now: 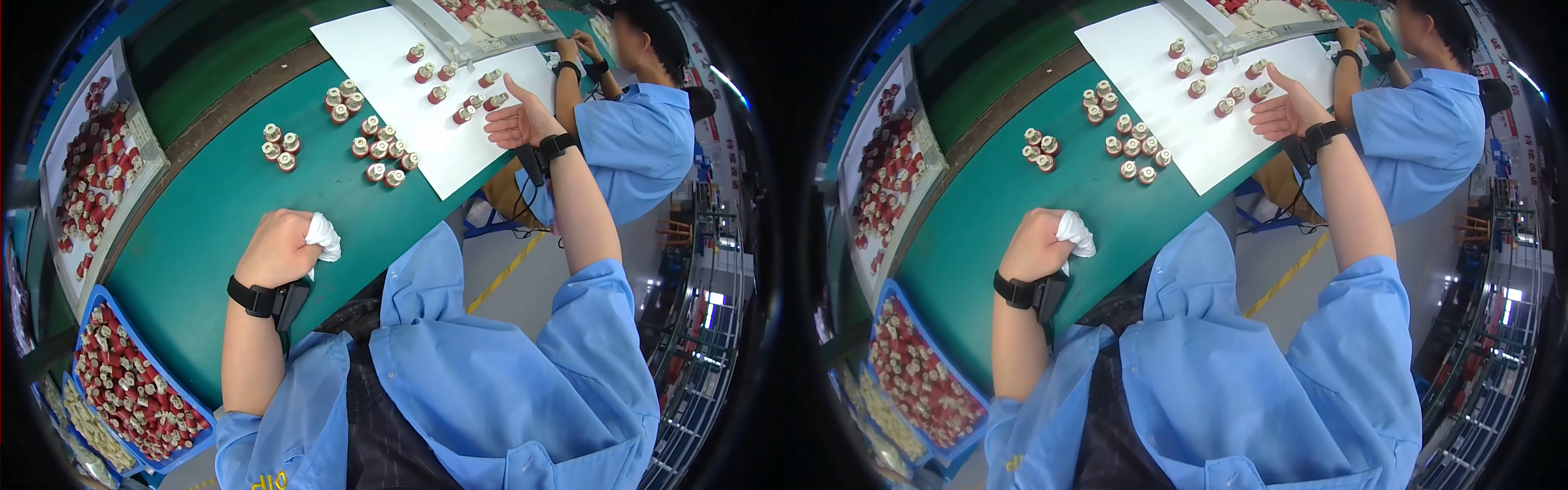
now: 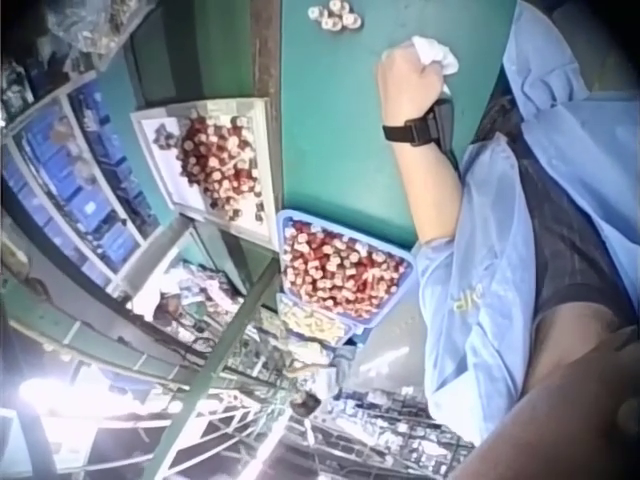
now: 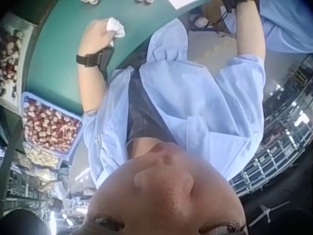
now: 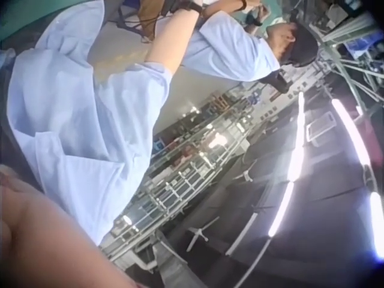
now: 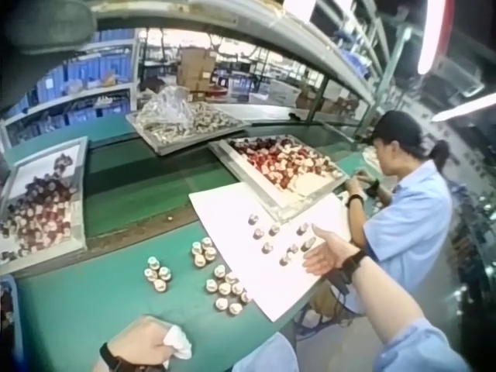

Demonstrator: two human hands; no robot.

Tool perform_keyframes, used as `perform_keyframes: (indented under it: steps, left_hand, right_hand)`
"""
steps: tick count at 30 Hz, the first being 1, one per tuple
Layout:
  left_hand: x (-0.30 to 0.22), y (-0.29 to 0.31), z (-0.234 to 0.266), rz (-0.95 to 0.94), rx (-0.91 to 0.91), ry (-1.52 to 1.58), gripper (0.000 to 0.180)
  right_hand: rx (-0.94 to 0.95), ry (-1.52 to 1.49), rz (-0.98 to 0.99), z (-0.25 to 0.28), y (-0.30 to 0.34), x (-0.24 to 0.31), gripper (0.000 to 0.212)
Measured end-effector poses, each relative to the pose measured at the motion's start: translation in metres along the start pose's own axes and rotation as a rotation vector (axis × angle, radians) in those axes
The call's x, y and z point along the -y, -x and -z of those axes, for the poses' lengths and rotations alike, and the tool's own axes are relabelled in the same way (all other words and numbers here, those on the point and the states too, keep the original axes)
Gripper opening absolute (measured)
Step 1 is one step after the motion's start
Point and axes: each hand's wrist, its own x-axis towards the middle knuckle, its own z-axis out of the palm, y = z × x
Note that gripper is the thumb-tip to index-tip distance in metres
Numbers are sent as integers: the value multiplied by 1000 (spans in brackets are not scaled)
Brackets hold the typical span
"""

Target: The person wipes a component with a cloth, joins it with a red part, and places the assembled unit onto a white sheet.

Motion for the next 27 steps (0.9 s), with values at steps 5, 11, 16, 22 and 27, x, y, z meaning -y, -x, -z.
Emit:
perform_keyframes:
  steps: [5, 11, 16, 22, 27]
  left_hand:
    - [2, -1, -1, -39, -3, 6, 26]
    - [1, -1, 1, 7, -2, 54, 23]
    - [1, -3, 1, 46, 18, 91, 24]
    - [4, -2, 0, 26, 15, 71, 25]
    - [-2, -2, 0, 41, 11, 1, 23]
  right_hand:
    - [-22, 76, -19, 0, -5, -2, 82]
    - [-125, 111, 66, 0, -11, -17, 81]
    - [-135, 165, 118, -1, -12, -20, 83]
    - [-114, 187, 105, -1, -15, -15, 84]
    - [-118, 123, 118, 0, -14, -20, 84]
